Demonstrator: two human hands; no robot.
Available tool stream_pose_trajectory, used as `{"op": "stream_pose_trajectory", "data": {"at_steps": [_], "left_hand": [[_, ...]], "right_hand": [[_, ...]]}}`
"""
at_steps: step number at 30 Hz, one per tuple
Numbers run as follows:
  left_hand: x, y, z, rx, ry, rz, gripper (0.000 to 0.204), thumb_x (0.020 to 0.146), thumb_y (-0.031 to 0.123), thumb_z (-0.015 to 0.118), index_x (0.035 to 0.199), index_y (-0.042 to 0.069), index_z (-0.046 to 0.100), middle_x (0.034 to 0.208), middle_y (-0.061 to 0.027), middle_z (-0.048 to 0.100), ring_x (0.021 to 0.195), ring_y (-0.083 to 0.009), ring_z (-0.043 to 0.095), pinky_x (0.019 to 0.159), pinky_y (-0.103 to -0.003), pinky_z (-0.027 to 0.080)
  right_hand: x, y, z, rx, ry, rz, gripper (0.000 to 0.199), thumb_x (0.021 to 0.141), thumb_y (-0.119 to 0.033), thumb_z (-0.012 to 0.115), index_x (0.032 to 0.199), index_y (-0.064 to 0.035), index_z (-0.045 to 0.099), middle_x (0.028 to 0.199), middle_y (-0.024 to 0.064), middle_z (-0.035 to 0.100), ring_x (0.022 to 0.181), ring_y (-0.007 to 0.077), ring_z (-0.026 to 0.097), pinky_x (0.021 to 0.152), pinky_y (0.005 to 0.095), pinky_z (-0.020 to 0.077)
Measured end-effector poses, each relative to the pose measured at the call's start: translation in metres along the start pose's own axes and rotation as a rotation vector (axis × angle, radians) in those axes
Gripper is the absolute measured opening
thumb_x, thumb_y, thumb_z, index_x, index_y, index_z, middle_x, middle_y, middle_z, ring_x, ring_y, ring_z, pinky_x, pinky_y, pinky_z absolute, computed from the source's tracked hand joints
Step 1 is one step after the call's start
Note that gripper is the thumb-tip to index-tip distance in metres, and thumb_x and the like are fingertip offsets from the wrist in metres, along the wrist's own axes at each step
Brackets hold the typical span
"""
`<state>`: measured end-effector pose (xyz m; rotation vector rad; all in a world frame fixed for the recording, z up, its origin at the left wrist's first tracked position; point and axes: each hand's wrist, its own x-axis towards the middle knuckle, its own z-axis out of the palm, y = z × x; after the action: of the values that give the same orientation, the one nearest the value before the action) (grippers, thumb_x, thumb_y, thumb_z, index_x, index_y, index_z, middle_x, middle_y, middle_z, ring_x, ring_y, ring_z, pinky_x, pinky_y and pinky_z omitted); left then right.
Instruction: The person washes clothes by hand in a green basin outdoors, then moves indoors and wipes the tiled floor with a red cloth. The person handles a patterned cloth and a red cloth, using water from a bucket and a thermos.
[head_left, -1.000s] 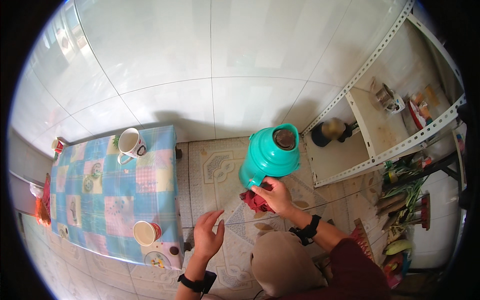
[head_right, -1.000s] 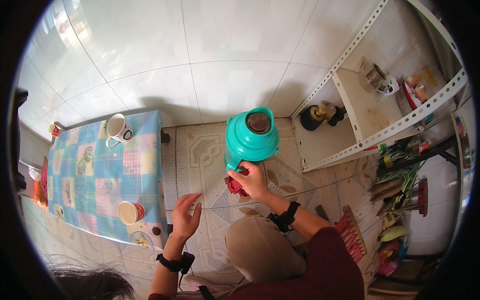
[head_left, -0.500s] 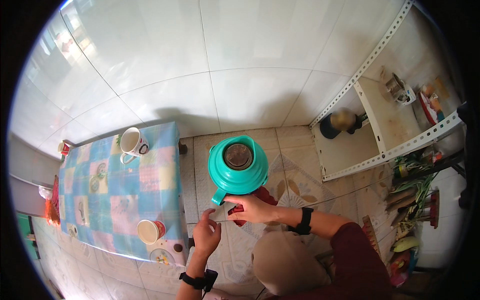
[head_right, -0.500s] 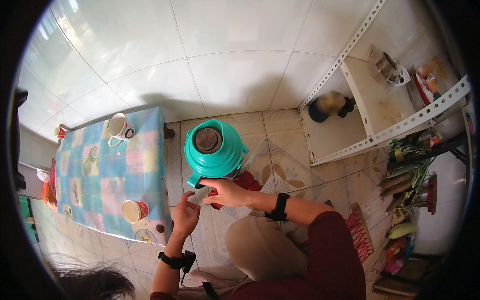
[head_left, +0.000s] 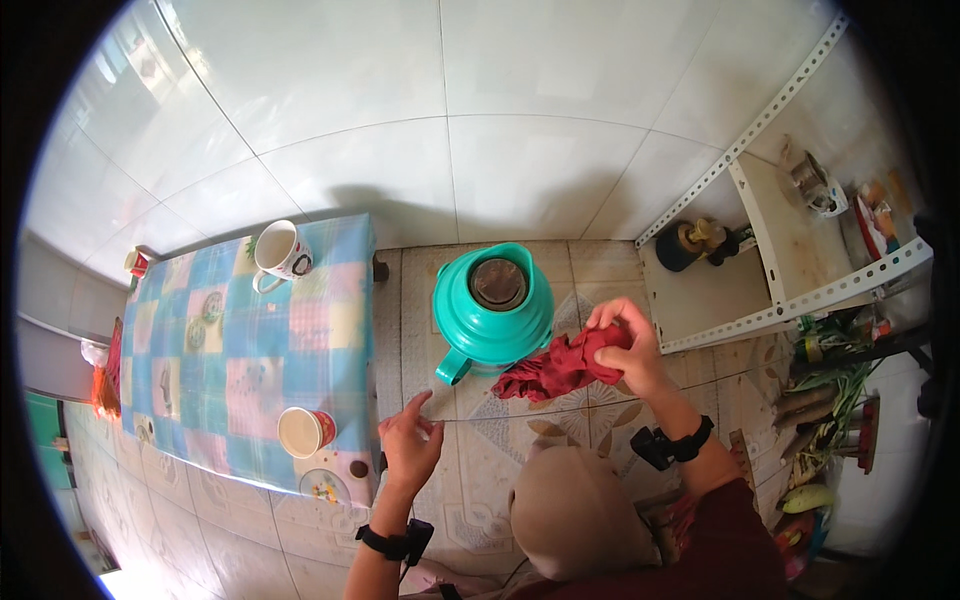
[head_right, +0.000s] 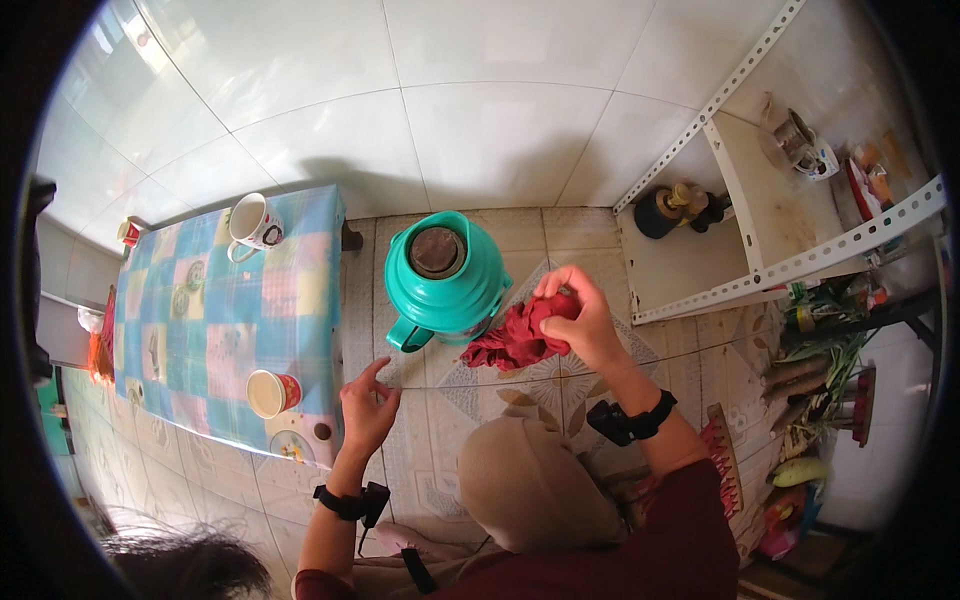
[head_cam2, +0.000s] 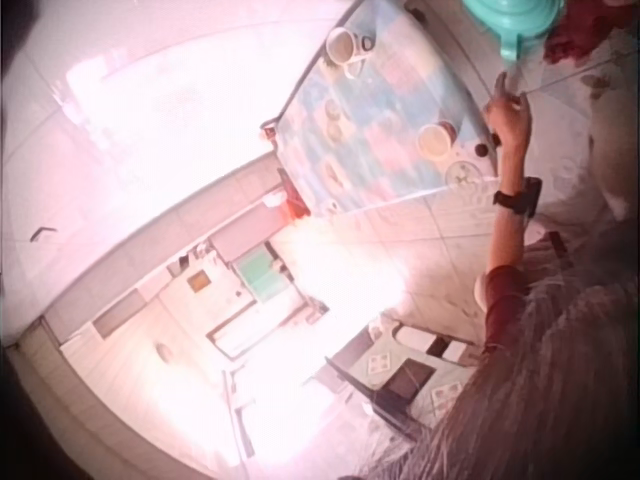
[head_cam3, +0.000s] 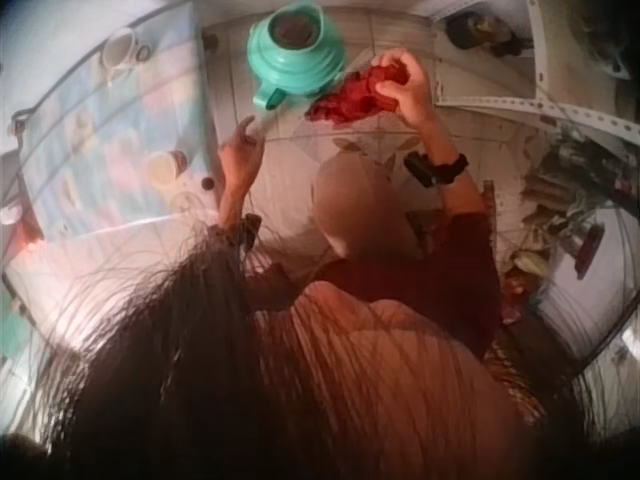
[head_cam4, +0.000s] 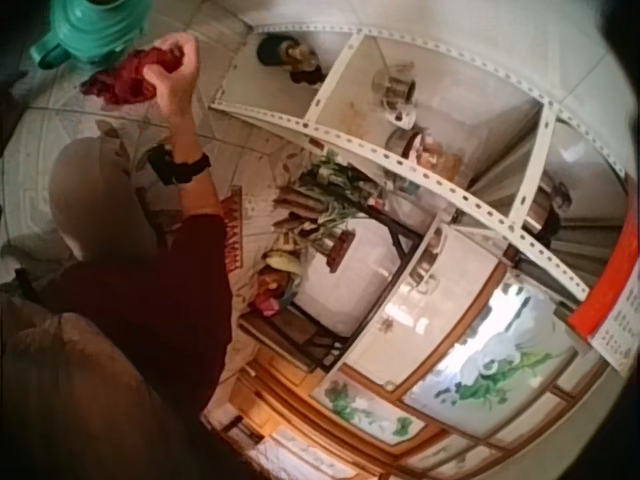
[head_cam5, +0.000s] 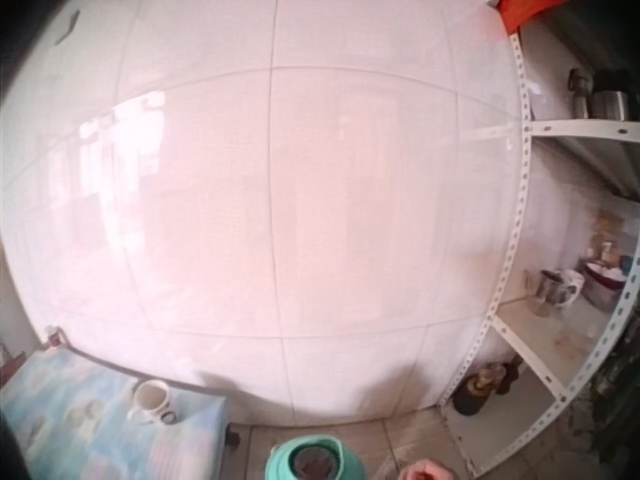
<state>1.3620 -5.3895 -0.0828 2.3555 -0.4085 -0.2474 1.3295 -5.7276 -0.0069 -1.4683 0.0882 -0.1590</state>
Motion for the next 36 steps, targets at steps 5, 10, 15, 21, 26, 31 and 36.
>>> {"op": "stream_pose_trajectory", "data": {"at_steps": [5,10,15,21,26,31,36], "left_hand": [[0.009,0.017,0.001,-0.112,0.124,0.037,0.049,0.073,0.009,0.071,0.12,0.01,0.058,0.065,-0.0024,0.06,0.069,-0.0224,0.06,0.078,-0.037,0.041],[0.014,0.028,-0.003,-0.093,0.163,0.03,0.048,0.073,0.003,0.069,0.12,0.006,0.058,0.062,-0.0069,0.059,0.062,-0.0248,0.06,0.067,-0.036,0.046],[0.015,0.029,0.003,-0.147,0.103,-0.022,0.047,0.078,0.009,0.068,0.124,0.012,0.056,0.067,-0.0014,0.06,0.069,-0.0214,0.059,0.082,-0.037,0.038],[0.004,0.007,0.012,-0.089,0.131,-0.019,0.036,0.083,0.012,0.065,0.117,0.004,0.062,0.062,-0.0091,0.066,0.061,-0.023,0.064,0.067,-0.032,0.047],[-0.016,-0.014,0.026,-0.102,-0.005,-0.153,0.031,0.086,0.021,0.065,0.114,0.008,0.064,0.06,-0.0059,0.066,0.062,-0.021,0.063,0.074,-0.033,0.045],[-0.036,-0.03,0.041,-0.105,-0.036,-0.146,0.029,0.087,0.022,0.063,0.114,0.013,0.063,0.066,-0.0033,0.068,0.07,-0.0247,0.063,0.085,-0.036,0.039],[-0.04,-0.035,0.047,-0.008,-0.113,-0.149,0.028,0.083,0.019,0.067,0.11,0.012,0.065,0.073,-0.0054,0.07,0.073,-0.0275,0.062,0.08,-0.037,0.042]], "right_hand": [[0.013,-0.008,0.03,0.075,-0.046,-0.194,0.037,0.071,0.007,0.064,0.097,-0.0071,0.041,0.104,0.0093,0.051,0.096,0.0145,0.049,0.09,0.0299,0.0409],[0.017,0.037,0.058,-0.191,0.017,-0.494,0.03,0.076,0.004,0.069,0.088,-0.0082,0.044,0.099,0.0106,0.05,0.093,0.0176,0.051,0.084,0.0299,0.0421],[0.011,0.086,0.068,-0.709,0.156,-1.023,0.037,0.069,0.009,0.076,0.076,-0.0091,0.044,0.099,0.01,0.046,0.074,0.0221,0.052,0.065,0.033,0.0478],[0.006,0.121,0.053,-0.755,-0.037,-1.142,0.03,0.068,0.009,0.074,0.082,-0.0075,0.054,0.099,0.0097,0.047,0.073,0.0245,0.057,0.059,0.0331,0.0491],[-0.004,0.175,0.032,-0.759,-0.287,-0.571,0.013,0.084,-0.009,0.062,0.096,-0.0067,0.061,0.099,0.0144,0.057,0.07,0.026,0.062,0.06,0.035,0.0498],[-0.016,0.205,0.006,-0.953,-0.195,-0.23,0.009,0.083,0.001,0.055,0.09,-0.0018,0.057,0.103,0.0128,0.055,0.084,0.0287,0.06,0.067,0.0359,0.0499],[-0.024,0.152,0.023,-0.799,-0.204,-0.493,0.016,0.072,0.006,0.061,0.086,-0.0015,0.056,0.103,0.0124,0.055,0.084,0.0285,0.061,0.071,0.0346,0.0517]]}}
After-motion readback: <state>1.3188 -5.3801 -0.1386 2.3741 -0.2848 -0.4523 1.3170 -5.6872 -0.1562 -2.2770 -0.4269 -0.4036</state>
